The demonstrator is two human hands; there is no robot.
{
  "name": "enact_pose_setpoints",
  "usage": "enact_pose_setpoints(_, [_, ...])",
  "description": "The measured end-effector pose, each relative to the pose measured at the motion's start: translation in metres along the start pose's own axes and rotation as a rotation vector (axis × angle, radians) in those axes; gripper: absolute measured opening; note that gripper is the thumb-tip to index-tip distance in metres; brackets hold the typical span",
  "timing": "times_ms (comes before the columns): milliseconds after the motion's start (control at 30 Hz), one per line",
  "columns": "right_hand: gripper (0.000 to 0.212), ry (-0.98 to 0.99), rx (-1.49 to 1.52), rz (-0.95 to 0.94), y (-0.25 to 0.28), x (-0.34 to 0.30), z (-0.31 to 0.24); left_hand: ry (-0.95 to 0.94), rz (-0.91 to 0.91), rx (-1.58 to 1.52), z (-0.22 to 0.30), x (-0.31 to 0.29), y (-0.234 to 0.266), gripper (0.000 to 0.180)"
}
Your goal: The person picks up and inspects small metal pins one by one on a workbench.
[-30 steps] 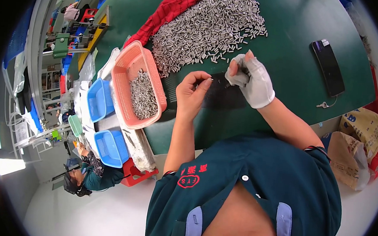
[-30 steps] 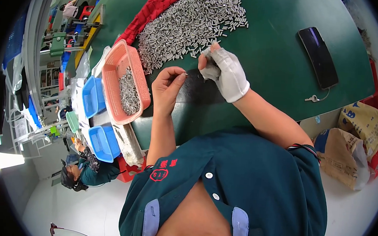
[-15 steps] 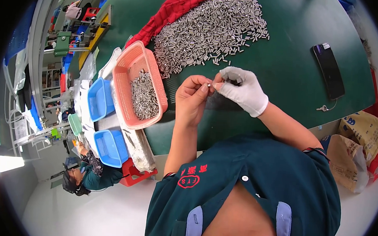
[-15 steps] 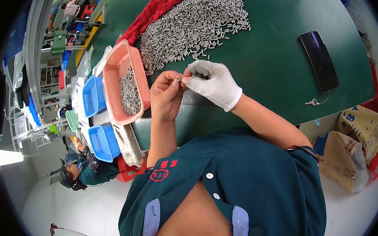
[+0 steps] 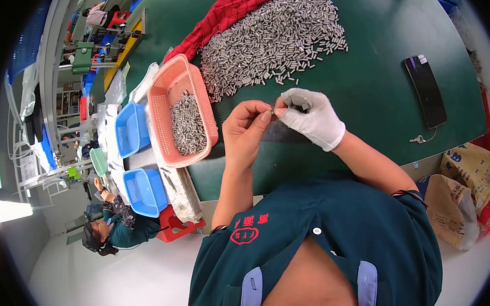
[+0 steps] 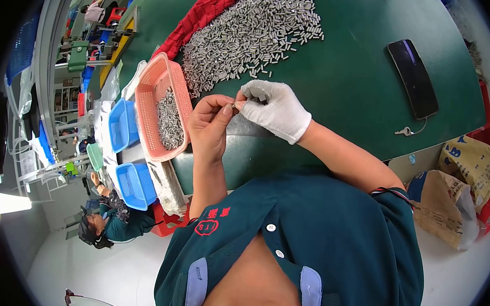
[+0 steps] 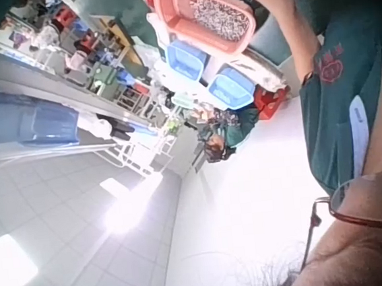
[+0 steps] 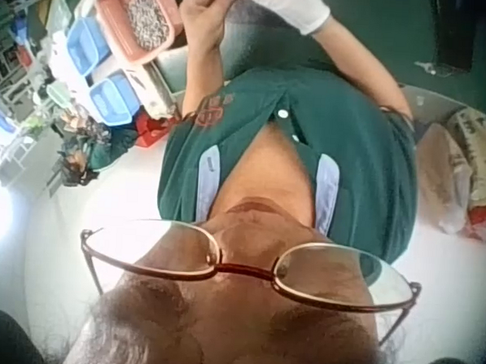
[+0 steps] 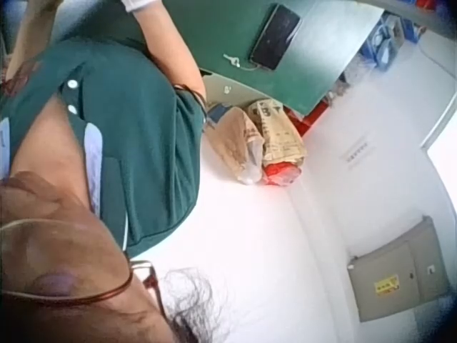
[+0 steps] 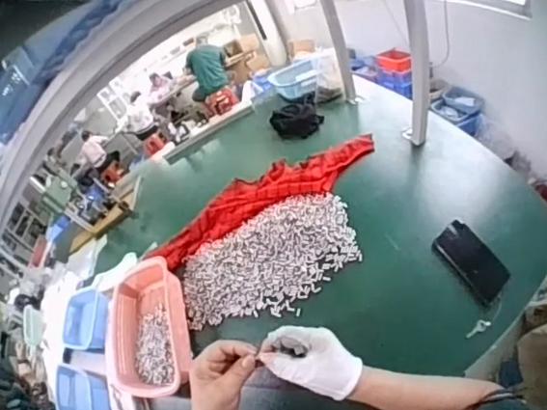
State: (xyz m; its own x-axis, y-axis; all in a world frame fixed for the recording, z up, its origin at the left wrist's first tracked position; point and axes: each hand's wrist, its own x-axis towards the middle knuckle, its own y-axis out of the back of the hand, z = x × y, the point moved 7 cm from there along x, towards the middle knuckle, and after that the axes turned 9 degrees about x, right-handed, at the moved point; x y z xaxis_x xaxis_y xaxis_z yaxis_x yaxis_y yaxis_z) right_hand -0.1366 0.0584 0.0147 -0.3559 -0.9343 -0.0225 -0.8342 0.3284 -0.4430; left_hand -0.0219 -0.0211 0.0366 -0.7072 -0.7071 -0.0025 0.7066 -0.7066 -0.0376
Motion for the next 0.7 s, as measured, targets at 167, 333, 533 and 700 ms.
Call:
enact_pose_setpoints(167, [0.008, -0.021, 0.020, -0.004, -0.001, 0.000, 0.002, 0.004, 0.002, 0.015, 0.000, 0.000, 0.000, 0.013])
enact_pose_setpoints(333, [0.006, 0.044, 0.091, 0.105, 0.010, 0.003, -0.007, 0.020, 0.030, 0.102, 0.002, 0.003, 0.007, 0.009])
enact_pose_setpoints(533, [0.007, 0.030, 0.257, 0.258, 0.026, 0.002, -0.012, -0.359, -0.162, 1.204, 0.008, 0.004, -0.019, 0.012])
enact_pose_setpoints(700, [0.009, 0.030, 0.259, 0.272, 0.029, 0.002, -0.009, -0.390, -0.275, 1.356, -0.016, 0.007, -0.040, 0.009])
